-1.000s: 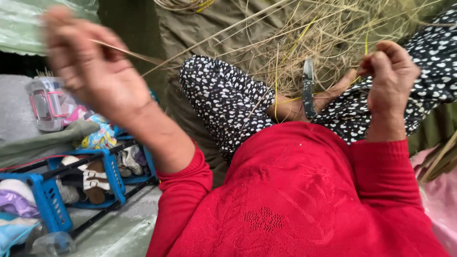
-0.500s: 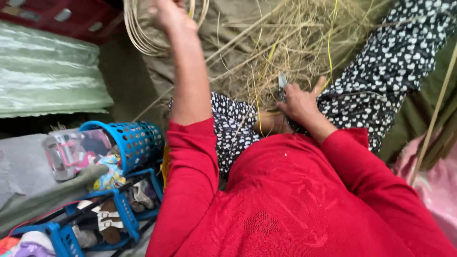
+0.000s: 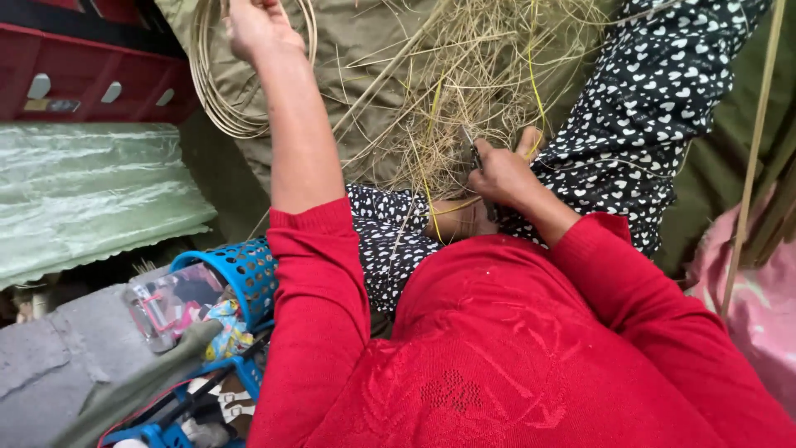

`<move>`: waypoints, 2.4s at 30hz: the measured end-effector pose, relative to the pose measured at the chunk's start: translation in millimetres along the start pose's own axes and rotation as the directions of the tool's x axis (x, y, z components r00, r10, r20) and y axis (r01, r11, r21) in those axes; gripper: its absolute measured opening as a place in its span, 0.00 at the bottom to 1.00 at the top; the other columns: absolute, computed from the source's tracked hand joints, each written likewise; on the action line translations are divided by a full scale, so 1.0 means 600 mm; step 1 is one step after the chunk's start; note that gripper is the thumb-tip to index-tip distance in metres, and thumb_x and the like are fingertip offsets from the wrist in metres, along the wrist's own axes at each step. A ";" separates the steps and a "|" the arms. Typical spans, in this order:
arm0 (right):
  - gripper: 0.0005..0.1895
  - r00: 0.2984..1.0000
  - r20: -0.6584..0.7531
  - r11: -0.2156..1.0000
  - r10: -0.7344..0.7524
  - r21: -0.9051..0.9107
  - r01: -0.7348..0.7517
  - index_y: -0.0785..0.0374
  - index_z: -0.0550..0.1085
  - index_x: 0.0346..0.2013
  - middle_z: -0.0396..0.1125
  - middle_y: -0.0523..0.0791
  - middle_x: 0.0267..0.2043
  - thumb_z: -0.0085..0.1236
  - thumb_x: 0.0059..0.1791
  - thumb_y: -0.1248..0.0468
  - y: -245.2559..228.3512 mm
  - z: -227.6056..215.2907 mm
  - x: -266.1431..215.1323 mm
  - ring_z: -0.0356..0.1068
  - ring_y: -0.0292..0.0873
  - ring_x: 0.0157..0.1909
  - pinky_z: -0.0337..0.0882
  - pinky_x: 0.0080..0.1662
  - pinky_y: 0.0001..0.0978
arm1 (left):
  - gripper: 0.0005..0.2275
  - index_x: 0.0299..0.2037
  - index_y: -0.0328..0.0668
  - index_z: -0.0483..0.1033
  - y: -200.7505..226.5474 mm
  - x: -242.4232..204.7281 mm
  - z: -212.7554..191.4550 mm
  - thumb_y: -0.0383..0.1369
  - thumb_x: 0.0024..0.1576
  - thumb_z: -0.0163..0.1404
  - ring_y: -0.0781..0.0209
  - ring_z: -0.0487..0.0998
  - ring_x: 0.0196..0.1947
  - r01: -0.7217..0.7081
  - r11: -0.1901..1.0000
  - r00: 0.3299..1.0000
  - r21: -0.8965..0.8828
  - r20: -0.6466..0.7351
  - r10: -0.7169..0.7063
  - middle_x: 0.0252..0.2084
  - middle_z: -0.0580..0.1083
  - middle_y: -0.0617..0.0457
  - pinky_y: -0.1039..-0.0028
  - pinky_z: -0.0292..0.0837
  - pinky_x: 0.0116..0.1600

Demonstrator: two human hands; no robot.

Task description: Shaving bamboo strips with a knife and wrapping them around a circular frame to create or reinforce a hoop.

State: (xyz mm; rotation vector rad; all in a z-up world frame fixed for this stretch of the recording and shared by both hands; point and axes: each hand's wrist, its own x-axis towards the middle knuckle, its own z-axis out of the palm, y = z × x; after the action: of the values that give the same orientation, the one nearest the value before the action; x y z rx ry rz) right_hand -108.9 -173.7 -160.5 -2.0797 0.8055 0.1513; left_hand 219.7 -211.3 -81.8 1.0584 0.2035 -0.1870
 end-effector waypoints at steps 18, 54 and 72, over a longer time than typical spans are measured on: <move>0.06 0.980 0.192 0.083 0.045 0.977 -0.195 0.62 0.65 0.32 0.60 0.40 0.14 0.45 0.41 0.67 0.040 -0.067 -0.032 0.57 0.31 0.11 0.54 0.12 0.16 | 0.05 0.28 0.26 0.66 -0.037 -0.010 -0.058 0.24 0.46 0.42 0.58 0.65 0.17 0.106 0.979 0.917 0.171 0.363 -0.163 0.20 0.67 0.44 0.74 0.60 0.23; 0.14 0.935 -0.064 0.251 0.348 0.968 -0.028 0.57 0.67 0.40 0.61 0.47 0.16 0.49 0.42 0.58 0.053 0.010 0.013 0.65 0.39 0.15 0.64 0.15 0.27 | 0.02 0.29 0.54 0.71 0.062 -0.120 -0.323 0.33 0.48 0.48 0.62 0.69 0.29 -0.901 -0.108 0.358 0.421 0.860 0.363 0.24 0.69 0.61 0.75 0.59 0.39; 0.27 0.951 -0.174 0.322 0.255 0.943 0.087 0.77 0.54 0.51 0.65 0.59 0.28 0.50 0.40 0.70 0.044 0.014 0.007 0.69 0.47 0.25 0.73 0.26 0.33 | 0.02 0.25 0.52 0.71 0.096 -0.251 -0.372 0.33 0.47 0.50 0.60 0.67 0.28 -0.837 -0.174 0.470 0.518 0.845 0.256 0.24 0.65 0.60 0.73 0.55 0.44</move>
State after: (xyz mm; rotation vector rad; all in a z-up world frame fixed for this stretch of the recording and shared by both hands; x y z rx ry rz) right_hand -119.9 -180.2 -185.4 -0.8775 0.8689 -0.5164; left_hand 71.9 20.2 -101.1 2.2939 -1.1593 0.4295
